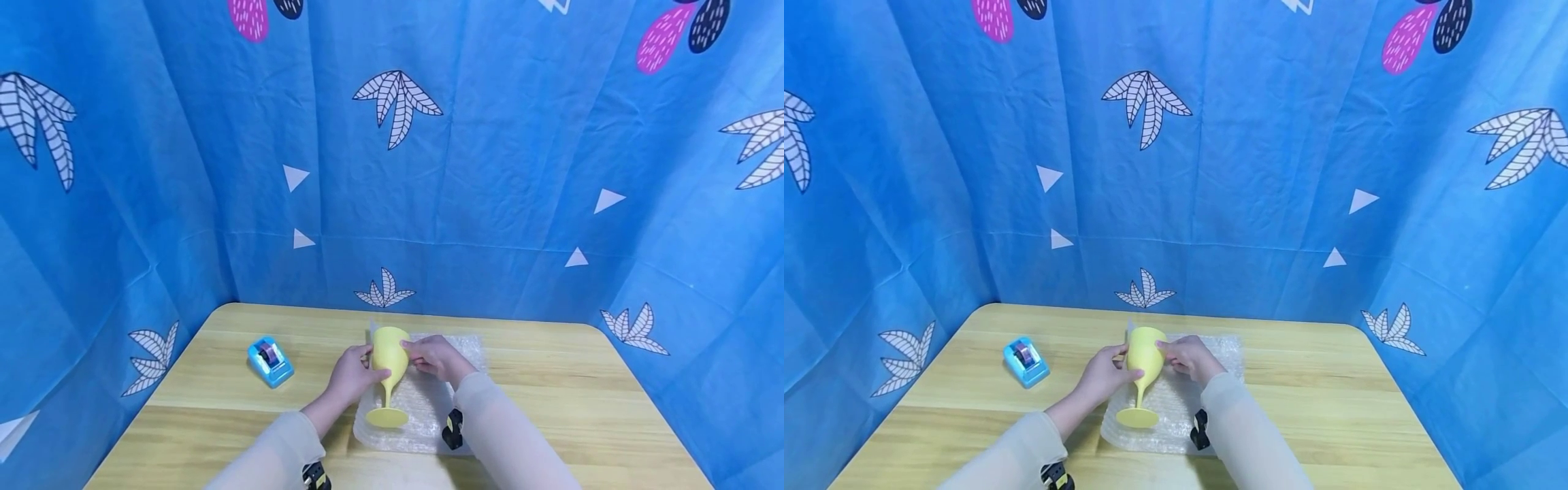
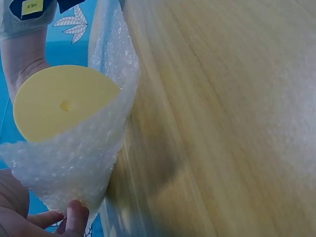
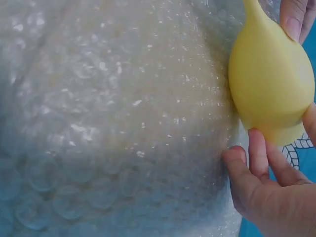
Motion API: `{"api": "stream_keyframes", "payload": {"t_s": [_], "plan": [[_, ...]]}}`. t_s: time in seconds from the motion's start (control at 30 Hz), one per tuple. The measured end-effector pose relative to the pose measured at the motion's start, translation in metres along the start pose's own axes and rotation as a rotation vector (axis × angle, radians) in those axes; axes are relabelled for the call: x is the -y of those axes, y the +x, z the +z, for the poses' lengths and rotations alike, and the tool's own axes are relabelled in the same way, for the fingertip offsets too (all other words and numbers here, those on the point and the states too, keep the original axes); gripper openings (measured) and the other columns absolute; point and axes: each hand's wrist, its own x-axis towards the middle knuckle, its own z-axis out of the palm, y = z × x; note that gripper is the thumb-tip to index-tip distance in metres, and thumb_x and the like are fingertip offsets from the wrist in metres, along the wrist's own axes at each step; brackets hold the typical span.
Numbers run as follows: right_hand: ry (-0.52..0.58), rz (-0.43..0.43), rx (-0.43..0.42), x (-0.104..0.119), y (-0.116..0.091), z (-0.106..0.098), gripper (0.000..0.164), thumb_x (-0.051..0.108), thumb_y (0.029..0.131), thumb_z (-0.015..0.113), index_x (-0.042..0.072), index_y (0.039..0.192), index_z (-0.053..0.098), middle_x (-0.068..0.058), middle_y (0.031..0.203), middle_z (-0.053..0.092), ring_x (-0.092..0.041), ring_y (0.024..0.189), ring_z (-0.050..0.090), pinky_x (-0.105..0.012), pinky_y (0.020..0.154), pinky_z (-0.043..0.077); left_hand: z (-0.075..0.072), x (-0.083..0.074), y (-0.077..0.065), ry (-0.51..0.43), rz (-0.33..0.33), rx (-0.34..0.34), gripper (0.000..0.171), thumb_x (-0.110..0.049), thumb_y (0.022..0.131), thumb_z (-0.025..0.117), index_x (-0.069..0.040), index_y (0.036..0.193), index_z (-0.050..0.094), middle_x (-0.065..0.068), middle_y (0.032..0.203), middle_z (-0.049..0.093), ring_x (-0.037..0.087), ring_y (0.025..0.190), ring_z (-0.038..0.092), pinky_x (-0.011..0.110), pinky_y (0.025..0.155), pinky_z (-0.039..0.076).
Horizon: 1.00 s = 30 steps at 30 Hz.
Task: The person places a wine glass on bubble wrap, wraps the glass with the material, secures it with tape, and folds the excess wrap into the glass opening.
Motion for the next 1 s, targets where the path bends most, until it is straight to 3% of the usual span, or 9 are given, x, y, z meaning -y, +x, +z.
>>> {"api": "stream_keyframes", "payload": {"t_s": [0.3, 0.5, 0.77, 0.87, 1.0], "plan": [[-0.046, -0.056, 0.007, -0.002, -0.001, -0.003, 0.036, 0.022, 0.092, 0.074, -0.007, 0.112, 0.066, -0.009, 0.089, 0.07, -0.028, 0.092, 0.068, -0.046, 0.095, 0.054, 0.004, -0.001, -0.001, 0.097, 0.045, -0.022, 0.074, -0.026, 0.079, 0.086, 0.006, 0.137, 0.054, 0.024, 0.134, 0.056, 0.034, 0.11, 0.061, 0.048, 0.095, 0.053], [-0.107, -0.065, 0.039, 0.004, -0.003, -0.007, 0.034, 0.025, 0.089, 0.076, -0.005, 0.103, 0.069, -0.011, 0.091, 0.07, -0.035, 0.1, 0.067, -0.055, 0.101, 0.048, 0.008, 0.0, -0.001, 0.115, 0.109, -0.026, 0.074, -0.026, 0.079, 0.086, 0.007, 0.138, 0.054, 0.025, 0.138, 0.055, 0.035, 0.112, 0.062, 0.048, 0.096, 0.053], [-0.144, -0.041, 0.012, 0.006, -0.004, -0.007, 0.031, 0.028, 0.085, 0.08, 0.0, 0.092, 0.07, -0.011, 0.091, 0.066, -0.033, 0.096, 0.063, -0.052, 0.099, 0.05, 0.009, -0.004, -0.004, 0.163, 0.148, -0.029, 0.073, -0.026, 0.081, 0.084, 0.007, 0.138, 0.053, 0.024, 0.139, 0.055, 0.037, 0.114, 0.062, 0.049, 0.097, 0.052], [-0.169, -0.05, 0.005, 0.008, -0.006, -0.008, 0.032, 0.027, 0.086, 0.08, -0.002, 0.096, 0.07, -0.011, 0.094, 0.067, -0.033, 0.097, 0.064, -0.055, 0.1, 0.048, 0.008, -0.003, -0.003, 0.153, 0.172, -0.033, 0.064, -0.026, 0.087, 0.079, 0.007, 0.137, 0.055, 0.025, 0.139, 0.055, 0.039, 0.119, 0.06, 0.049, 0.099, 0.05], [-0.197, -0.067, -0.005, 0.009, -0.006, -0.012, 0.032, 0.024, 0.087, 0.079, -0.004, 0.101, 0.07, -0.011, 0.099, 0.068, -0.035, 0.101, 0.065, -0.059, 0.101, 0.046, 0.007, 0.0, 0.001, 0.086, 0.225, -0.05, 0.039, -0.016, 0.099, 0.063, 0.006, 0.13, 0.06, 0.024, 0.137, 0.057, 0.04, 0.121, 0.059, 0.05, 0.1, 0.05]]}}
